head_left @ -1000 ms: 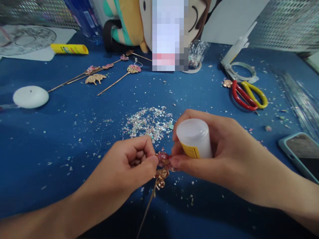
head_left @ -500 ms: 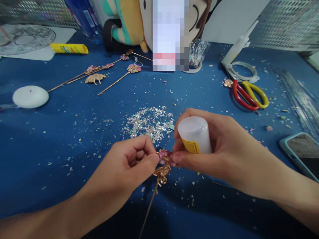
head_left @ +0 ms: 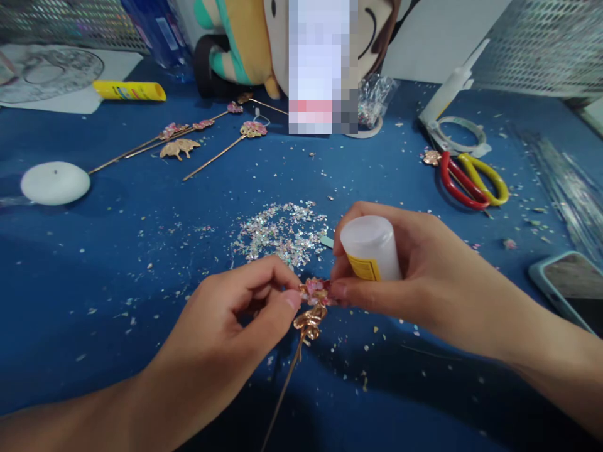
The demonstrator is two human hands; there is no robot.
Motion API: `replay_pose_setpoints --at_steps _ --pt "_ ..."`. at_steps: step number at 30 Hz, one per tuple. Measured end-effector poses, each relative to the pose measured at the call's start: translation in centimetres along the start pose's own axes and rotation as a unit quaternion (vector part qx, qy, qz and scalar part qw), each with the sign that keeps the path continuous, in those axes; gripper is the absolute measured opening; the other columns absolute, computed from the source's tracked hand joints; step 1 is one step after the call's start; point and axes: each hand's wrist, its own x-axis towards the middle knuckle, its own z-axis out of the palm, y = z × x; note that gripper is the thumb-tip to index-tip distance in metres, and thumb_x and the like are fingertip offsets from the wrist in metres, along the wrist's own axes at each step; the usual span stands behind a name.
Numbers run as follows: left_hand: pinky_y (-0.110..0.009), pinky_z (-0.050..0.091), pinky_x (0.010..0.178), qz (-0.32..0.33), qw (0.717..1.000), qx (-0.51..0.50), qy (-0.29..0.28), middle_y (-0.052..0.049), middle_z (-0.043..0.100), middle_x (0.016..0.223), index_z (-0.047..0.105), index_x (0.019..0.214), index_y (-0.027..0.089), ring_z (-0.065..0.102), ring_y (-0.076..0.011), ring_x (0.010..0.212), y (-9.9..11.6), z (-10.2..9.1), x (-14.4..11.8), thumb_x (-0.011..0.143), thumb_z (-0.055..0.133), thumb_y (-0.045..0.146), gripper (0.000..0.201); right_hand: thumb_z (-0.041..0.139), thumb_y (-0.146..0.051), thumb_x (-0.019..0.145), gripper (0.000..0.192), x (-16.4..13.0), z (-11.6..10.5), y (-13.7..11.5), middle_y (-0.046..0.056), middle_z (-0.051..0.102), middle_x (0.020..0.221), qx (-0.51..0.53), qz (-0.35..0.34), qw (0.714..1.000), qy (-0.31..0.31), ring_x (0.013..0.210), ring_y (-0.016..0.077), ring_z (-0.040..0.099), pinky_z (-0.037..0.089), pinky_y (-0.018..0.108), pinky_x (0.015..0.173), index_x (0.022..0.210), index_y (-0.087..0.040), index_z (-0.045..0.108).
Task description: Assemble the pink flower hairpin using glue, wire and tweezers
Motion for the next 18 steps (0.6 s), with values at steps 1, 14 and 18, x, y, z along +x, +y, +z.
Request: replay_pose_setpoints --at_steps 1,14,18 --pt "-0.015 0.024 0.039 -0.001 1.000 0.003 0.003 0.009 0.047 0.049 0.069 0.067 0.024 0.035 -0.0073 0.043 -0.03 -0.03 0.04 0.083 0.066 0.027 0.016 0.077 -0.020 0.078 0.019 0.04 -0.03 0.00 -0.005 0.066 0.072 0.000 0.001 1.000 -0.001 0.062 0.0122 0.060 0.046 0.024 0.050 0.080 -0.024 0.058" --pt "-0.017 0.038 0.045 -0.008 1.000 -0.022 0.002 0.010 0.051 0.052 0.052 0.075 0.029 0.044 -0.0117 0.048 -0.18 -0.66 0.18 0.098 0.048 0.027 0.023 0.078 -0.022 0.078 0.022 -0.04 -0.06 -0.11 -0.004 0.066 0.072 -0.007 -0.002 1.000 -0.003 0.062 0.0135 0.061 0.046 0.025 0.049 0.079 -0.024 0.056" --pt "-0.019 0.037 0.048 0.019 1.000 0.001 -0.004 0.009 0.046 0.057 0.048 0.075 0.028 0.040 -0.0123 0.051 -0.69 -0.86 0.33 0.112 0.037 0.033 0.038 0.078 -0.022 0.077 0.022 -0.20 -0.18 -0.17 -0.005 0.065 0.072 -0.011 0.001 1.000 -0.003 0.060 0.0121 0.058 0.045 0.024 0.049 0.079 -0.024 0.057"
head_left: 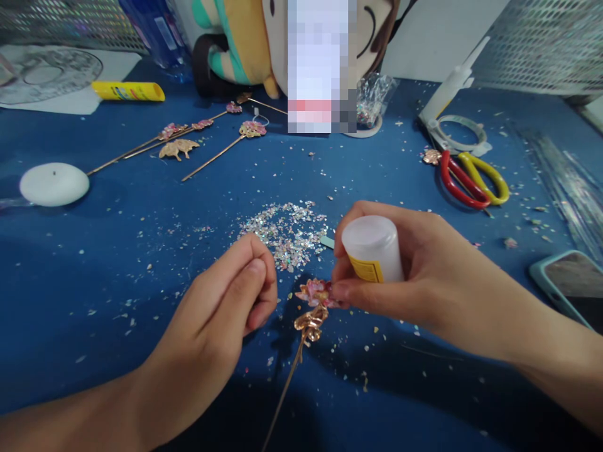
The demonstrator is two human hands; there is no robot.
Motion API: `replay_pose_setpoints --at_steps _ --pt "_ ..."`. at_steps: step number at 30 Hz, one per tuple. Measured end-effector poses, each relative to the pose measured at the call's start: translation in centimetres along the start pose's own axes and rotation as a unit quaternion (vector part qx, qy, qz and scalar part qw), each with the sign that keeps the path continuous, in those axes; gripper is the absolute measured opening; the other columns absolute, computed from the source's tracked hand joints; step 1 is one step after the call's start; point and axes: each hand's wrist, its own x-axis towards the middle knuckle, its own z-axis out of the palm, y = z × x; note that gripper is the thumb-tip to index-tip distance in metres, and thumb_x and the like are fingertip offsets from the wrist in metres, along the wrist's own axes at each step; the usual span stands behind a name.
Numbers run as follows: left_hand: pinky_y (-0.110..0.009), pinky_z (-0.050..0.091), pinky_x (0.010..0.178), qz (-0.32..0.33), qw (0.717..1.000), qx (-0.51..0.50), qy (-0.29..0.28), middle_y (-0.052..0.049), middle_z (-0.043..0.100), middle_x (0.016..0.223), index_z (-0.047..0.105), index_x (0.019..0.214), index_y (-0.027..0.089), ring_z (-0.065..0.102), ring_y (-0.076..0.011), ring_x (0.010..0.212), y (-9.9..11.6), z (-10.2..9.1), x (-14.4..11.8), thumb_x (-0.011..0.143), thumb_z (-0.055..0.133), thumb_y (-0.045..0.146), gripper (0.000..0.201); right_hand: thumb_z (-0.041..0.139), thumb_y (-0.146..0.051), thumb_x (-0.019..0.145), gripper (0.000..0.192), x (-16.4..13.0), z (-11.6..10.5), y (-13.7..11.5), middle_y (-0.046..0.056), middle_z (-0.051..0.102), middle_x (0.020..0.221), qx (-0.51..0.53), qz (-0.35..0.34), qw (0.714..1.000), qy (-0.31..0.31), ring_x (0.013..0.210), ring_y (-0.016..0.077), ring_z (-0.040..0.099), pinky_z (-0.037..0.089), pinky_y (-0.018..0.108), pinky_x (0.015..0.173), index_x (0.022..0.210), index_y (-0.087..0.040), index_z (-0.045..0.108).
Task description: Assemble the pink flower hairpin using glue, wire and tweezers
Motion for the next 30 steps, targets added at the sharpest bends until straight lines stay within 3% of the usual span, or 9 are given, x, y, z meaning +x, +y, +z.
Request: replay_pose_setpoints --at_steps 6,9,12,14,17,20,26,30 --pt "-0.025 0.031 0.042 0.019 0.995 0.083 0.053 0.009 0.041 0.051 0.049 0.064 0.028 0.035 -0.0129 0.044 0.3 0.3 -0.1 0.103 0.054 0.043 0.042 0.079 -0.021 0.077 0.022 0.1 -0.2 0.0 -0.005 0.064 0.072 0.009 0.001 1.000 -0.008 0.062 0.0119 0.058 0.047 0.023 0.050 0.079 -0.024 0.057" --pt "-0.028 0.037 0.045 0.054 0.980 0.166 0.100 0.008 0.054 0.050 0.053 0.062 0.030 0.046 -0.0142 0.043 0.4 0.2 -0.4 0.099 0.057 0.037 0.038 0.079 -0.019 0.077 0.022 0.3 -0.2 0.0 -0.005 0.066 0.072 0.011 0.000 1.000 -0.002 0.063 0.0126 0.059 0.047 0.024 0.051 0.079 -0.024 0.057" --pt "-0.027 0.050 0.065 0.155 0.936 0.280 0.148 0.008 0.076 0.077 0.068 0.088 0.034 0.068 -0.0158 0.067 0.2 -0.3 -0.7 0.102 0.053 0.025 0.022 0.080 -0.019 0.076 0.023 0.2 -0.2 0.0 -0.004 0.065 0.071 0.017 -0.008 1.000 0.003 0.062 0.0126 0.058 0.047 0.024 0.052 0.077 -0.024 0.058" --pt "-0.027 0.055 0.079 0.249 0.908 0.320 0.107 0.009 0.080 0.096 0.070 0.103 0.039 0.073 -0.0168 0.084 -0.2 -0.7 -1.0 0.097 0.058 0.015 0.027 0.079 -0.018 0.075 0.022 0.2 -0.2 0.1 -0.005 0.064 0.070 0.020 -0.011 1.000 0.004 0.062 0.0122 0.058 0.047 0.024 0.051 0.077 -0.024 0.058" --pt "-0.034 0.058 0.085 0.333 0.885 0.316 0.076 0.003 0.079 0.096 0.073 0.106 0.041 0.072 -0.0210 0.086 -0.8 -0.8 -1.3 0.091 0.062 0.011 0.035 0.076 -0.014 0.074 0.021 0.0 -0.2 0.2 -0.005 0.064 0.071 0.029 -0.013 0.999 0.004 0.061 0.0114 0.057 0.046 0.023 0.050 0.077 -0.023 0.058" --pt "-0.040 0.057 0.082 0.329 0.890 0.296 0.106 -0.001 0.075 0.088 0.075 0.106 0.038 0.069 -0.0225 0.080 -1.4 -0.2 -1.5 0.092 0.057 0.012 0.034 0.076 -0.013 0.076 0.021 0.0 -0.1 0.2 -0.005 0.063 0.071 0.038 -0.017 0.999 0.000 0.061 0.0111 0.056 0.045 0.022 0.050 0.078 -0.023 0.058" --pt "-0.040 0.055 0.078 0.323 0.907 0.256 0.085 0.003 0.074 0.087 0.074 0.113 0.044 0.065 -0.0209 0.074 -1.7 0.3 -1.6 0.092 0.064 0.011 0.041 0.074 -0.012 0.076 0.021 -0.1 -0.1 0.1 -0.006 0.062 0.071 0.041 -0.015 0.999 -0.008 0.061 0.0117 0.055 0.045 0.023 0.049 0.079 -0.024 0.057" --pt "-0.039 0.056 0.075 0.335 0.900 0.260 0.095 0.003 0.075 0.086 0.074 0.113 0.043 0.065 -0.0210 0.072 -1.8 0.2 -1.6 0.094 0.063 0.013 0.037 0.074 -0.012 0.076 0.020 -0.1 -0.1 0.1 -0.006 0.063 0.071 0.039 -0.024 0.999 -0.003 0.063 0.0127 0.057 0.046 0.024 0.051 0.079 -0.025 0.058"
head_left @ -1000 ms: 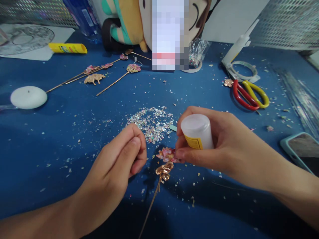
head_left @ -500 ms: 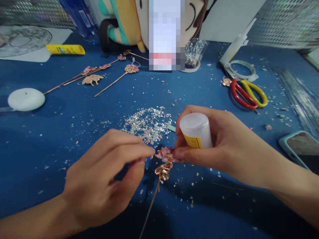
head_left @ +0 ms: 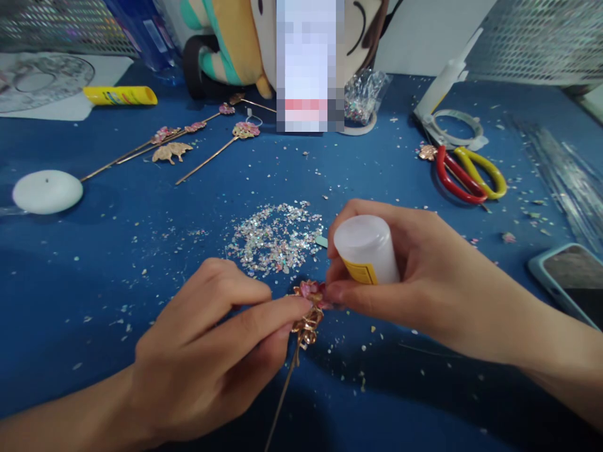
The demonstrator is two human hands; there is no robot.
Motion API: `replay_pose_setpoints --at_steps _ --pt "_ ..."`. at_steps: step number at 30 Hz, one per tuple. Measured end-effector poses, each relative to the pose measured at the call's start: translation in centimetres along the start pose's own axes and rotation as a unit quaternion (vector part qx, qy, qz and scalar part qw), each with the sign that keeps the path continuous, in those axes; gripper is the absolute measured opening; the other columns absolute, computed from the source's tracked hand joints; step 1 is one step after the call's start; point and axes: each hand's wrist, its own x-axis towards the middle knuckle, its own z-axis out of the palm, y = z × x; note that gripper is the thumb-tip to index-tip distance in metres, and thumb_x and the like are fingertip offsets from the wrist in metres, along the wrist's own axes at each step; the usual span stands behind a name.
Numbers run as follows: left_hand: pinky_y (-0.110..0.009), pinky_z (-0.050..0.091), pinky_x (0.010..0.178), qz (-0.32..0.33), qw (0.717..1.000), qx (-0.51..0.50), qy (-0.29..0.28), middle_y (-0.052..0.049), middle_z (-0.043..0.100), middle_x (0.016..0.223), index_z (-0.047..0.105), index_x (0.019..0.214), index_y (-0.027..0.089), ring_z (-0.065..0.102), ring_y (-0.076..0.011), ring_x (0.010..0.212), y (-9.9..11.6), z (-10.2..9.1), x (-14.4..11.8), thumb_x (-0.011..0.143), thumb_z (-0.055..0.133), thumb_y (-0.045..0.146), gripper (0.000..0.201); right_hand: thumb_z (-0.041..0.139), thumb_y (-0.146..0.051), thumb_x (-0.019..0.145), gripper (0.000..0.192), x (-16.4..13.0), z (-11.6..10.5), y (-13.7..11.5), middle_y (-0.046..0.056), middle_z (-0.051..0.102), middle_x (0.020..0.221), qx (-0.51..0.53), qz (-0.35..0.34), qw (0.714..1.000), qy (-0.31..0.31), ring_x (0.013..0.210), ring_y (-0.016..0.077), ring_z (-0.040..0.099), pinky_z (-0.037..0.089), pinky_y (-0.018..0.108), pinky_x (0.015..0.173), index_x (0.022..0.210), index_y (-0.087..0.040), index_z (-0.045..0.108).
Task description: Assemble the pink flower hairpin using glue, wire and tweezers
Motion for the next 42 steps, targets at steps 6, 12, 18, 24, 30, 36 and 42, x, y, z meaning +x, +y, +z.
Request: replay_pose_setpoints --at_steps 6,12,18,24,30,36,42 --pt "-0.039 0.060 0.069 -0.080 0.995 0.015 -0.064 -0.001 0.074 0.077 0.080 0.101 0.041 0.067 -0.0244 0.071 0.8 -0.2 1.2 0.094 0.065 0.026 0.022 0.072 -0.010 0.077 0.021 0.1 0.0 0.0 -0.006 0.062 0.071 -0.001 0.002 1.000 -0.004 0.061 0.0115 0.056 0.045 0.024 0.049 0.079 -0.024 0.057" --pt "-0.035 0.060 0.058 -0.150 0.982 -0.016 -0.111 -0.002 0.068 0.071 0.081 0.101 0.040 0.070 -0.0281 0.077 1.9 0.2 3.6 0.091 0.072 0.041 0.014 0.070 -0.009 0.078 0.021 0.1 0.1 0.2 -0.006 0.062 0.072 0.015 0.001 1.000 -0.009 0.062 0.0116 0.057 0.045 0.024 0.050 0.079 -0.023 0.055" --pt "-0.032 0.060 0.064 -0.069 0.992 0.063 -0.081 0.000 0.072 0.076 0.080 0.101 0.037 0.070 -0.0242 0.075 1.3 -0.3 2.3 0.094 0.065 0.028 0.019 0.070 -0.007 0.075 0.023 0.1 0.1 0.3 -0.005 0.063 0.071 0.014 0.015 1.000 -0.002 0.061 0.0118 0.057 0.044 0.024 0.049 0.078 -0.024 0.055" --pt "-0.022 0.058 0.065 0.052 0.993 0.061 -0.086 0.004 0.072 0.081 0.074 0.102 0.028 0.068 -0.0129 0.066 0.1 -1.7 2.1 0.090 0.055 0.007 0.030 0.071 -0.013 0.078 0.018 0.1 0.3 0.4 -0.004 0.065 0.073 0.004 -0.010 1.000 0.005 0.064 0.0144 0.063 0.046 0.025 0.050 0.081 -0.024 0.057" --pt "-0.018 0.058 0.070 0.044 0.994 0.044 -0.094 0.004 0.068 0.091 0.067 0.111 0.027 0.068 -0.0108 0.080 -0.3 -2.1 1.7 0.096 0.050 0.001 0.035 0.071 -0.016 0.078 0.017 0.3 0.4 0.4 -0.003 0.066 0.072 0.008 0.013 1.000 0.010 0.067 0.0184 0.069 0.046 0.027 0.049 0.080 -0.024 0.056" --pt "-0.021 0.058 0.071 0.049 0.988 0.038 -0.139 0.003 0.070 0.093 0.066 0.118 0.031 0.069 -0.0129 0.082 -0.7 -2.2 1.5 0.099 0.053 0.007 0.033 0.072 -0.014 0.078 0.019 0.2 0.4 0.2 -0.005 0.063 0.070 -0.005 0.004 1.000 0.017 0.062 0.0128 0.060 0.045 0.025 0.049 0.078 -0.024 0.056" --pt "-0.020 0.059 0.069 0.024 0.997 0.062 -0.050 0.004 0.070 0.081 0.071 0.105 0.031 0.067 -0.0112 0.068 0.1 -1.0 1.7 0.094 0.048 0.009 0.033 0.073 -0.015 0.080 0.018 0.0 0.3 0.4 -0.006 0.063 0.071 -0.001 -0.015 1.000 0.010 0.060 0.0104 0.056 0.045 0.022 0.048 0.080 -0.024 0.057"
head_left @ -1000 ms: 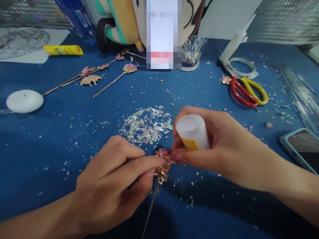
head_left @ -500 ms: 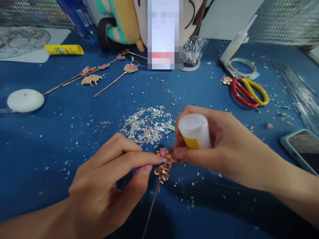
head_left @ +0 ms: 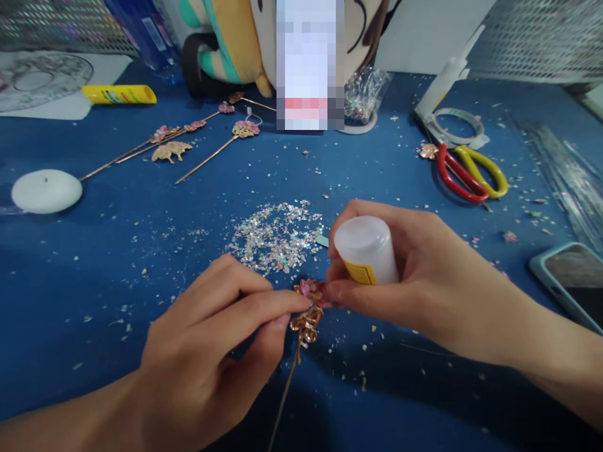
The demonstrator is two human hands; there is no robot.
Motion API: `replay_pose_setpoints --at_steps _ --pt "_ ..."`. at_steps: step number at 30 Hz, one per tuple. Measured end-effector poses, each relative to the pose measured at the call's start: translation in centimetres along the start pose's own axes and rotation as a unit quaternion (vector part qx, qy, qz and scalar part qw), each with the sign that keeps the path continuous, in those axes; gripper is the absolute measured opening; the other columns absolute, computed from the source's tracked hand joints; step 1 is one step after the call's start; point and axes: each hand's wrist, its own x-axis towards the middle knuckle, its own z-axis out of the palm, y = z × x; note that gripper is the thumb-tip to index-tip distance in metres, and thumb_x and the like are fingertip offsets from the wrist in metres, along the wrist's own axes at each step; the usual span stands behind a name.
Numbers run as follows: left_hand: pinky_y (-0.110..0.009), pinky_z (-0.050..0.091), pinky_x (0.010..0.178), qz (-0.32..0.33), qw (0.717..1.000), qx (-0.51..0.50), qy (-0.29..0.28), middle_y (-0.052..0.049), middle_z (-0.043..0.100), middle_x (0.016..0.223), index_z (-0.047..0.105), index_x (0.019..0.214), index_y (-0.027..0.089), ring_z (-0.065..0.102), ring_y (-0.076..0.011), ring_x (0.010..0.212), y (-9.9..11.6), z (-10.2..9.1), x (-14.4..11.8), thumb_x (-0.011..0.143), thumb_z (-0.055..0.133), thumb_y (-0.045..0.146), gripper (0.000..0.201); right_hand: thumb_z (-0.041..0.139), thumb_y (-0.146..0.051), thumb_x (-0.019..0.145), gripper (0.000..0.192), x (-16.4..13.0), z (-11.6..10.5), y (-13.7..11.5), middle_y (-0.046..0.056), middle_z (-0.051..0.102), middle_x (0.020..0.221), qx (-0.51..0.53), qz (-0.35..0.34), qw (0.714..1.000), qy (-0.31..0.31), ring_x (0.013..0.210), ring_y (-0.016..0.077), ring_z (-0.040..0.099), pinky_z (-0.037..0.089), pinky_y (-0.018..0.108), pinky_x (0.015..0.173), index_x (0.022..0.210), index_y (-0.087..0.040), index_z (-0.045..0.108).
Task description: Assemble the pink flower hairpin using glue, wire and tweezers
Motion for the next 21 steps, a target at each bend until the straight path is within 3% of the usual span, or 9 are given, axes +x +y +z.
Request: replay_pose_setpoints --at_steps 2,4,8,12,17,21 --pt "-0.018 0.059 0.066 -0.010 1.000 0.004 0.026 0.003 0.072 0.077 0.073 0.100 0.028 0.068 -0.0100 0.063 0.5 0.0 0.2 0.090 0.048 0.008 0.034 0.072 -0.014 0.080 0.018 0.0 0.0 0.1 -0.006 0.063 0.071 -0.001 0.002 1.000 0.000 0.061 0.0104 0.057 0.046 0.022 0.049 0.080 -0.024 0.056" --pt "-0.016 0.059 0.064 0.023 0.999 0.012 -0.020 0.005 0.073 0.075 0.073 0.100 0.028 0.068 -0.0095 0.059 0.7 -0.3 0.4 0.089 0.054 0.008 0.030 0.072 -0.013 0.080 0.019 0.0 0.0 0.2 -0.006 0.063 0.071 -0.006 0.001 1.000 0.002 0.061 0.0102 0.057 0.046 0.022 0.049 0.080 -0.024 0.056" --pt "-0.020 0.059 0.070 0.021 0.999 0.020 -0.037 0.007 0.070 0.081 0.065 0.108 0.031 0.068 -0.0120 0.069 0.3 -0.6 0.4 0.091 0.052 0.007 0.032 0.074 -0.016 0.081 0.019 0.0 0.0 0.1 -0.006 0.063 0.072 -0.008 0.000 1.000 0.000 0.061 0.0103 0.057 0.046 0.021 0.050 0.080 -0.023 0.057" --pt "-0.024 0.055 0.070 -0.032 0.999 -0.016 0.016 0.007 0.063 0.087 0.058 0.110 0.031 0.062 -0.0128 0.073 0.1 0.3 -0.2 0.094 0.056 0.010 0.026 0.074 -0.018 0.081 0.018 0.0 -0.1 0.0 -0.005 0.064 0.072 0.002 0.018 1.000 -0.008 0.063 0.0115 0.060 0.046 0.022 0.050 0.080 -0.023 0.057" --pt "-0.027 0.048 0.075 -0.110 0.991 -0.079 0.013 0.008 0.061 0.089 0.058 0.101 0.031 0.059 -0.0117 0.081 0.4 1.2 -0.6 0.096 0.055 0.009 0.023 0.075 -0.017 0.079 0.019 0.0 -0.1 0.0 -0.005 0.063 0.070 -0.012 0.002 1.000 -0.001 0.060 0.0101 0.057 0.046 0.020 0.049 0.079 -0.023 0.057" --pt "-0.026 0.047 0.070 -0.114 0.989 -0.092 0.012 0.010 0.061 0.084 0.058 0.093 0.030 0.060 -0.0094 0.076 0.6 1.2 -0.2 0.095 0.055 0.010 0.021 0.073 -0.014 0.078 0.019 0.0 0.0 0.1 -0.005 0.063 0.070 -0.007 0.006 1.000 0.000 0.059 0.0099 0.056 0.044 0.020 0.047 0.079 -0.023 0.057"
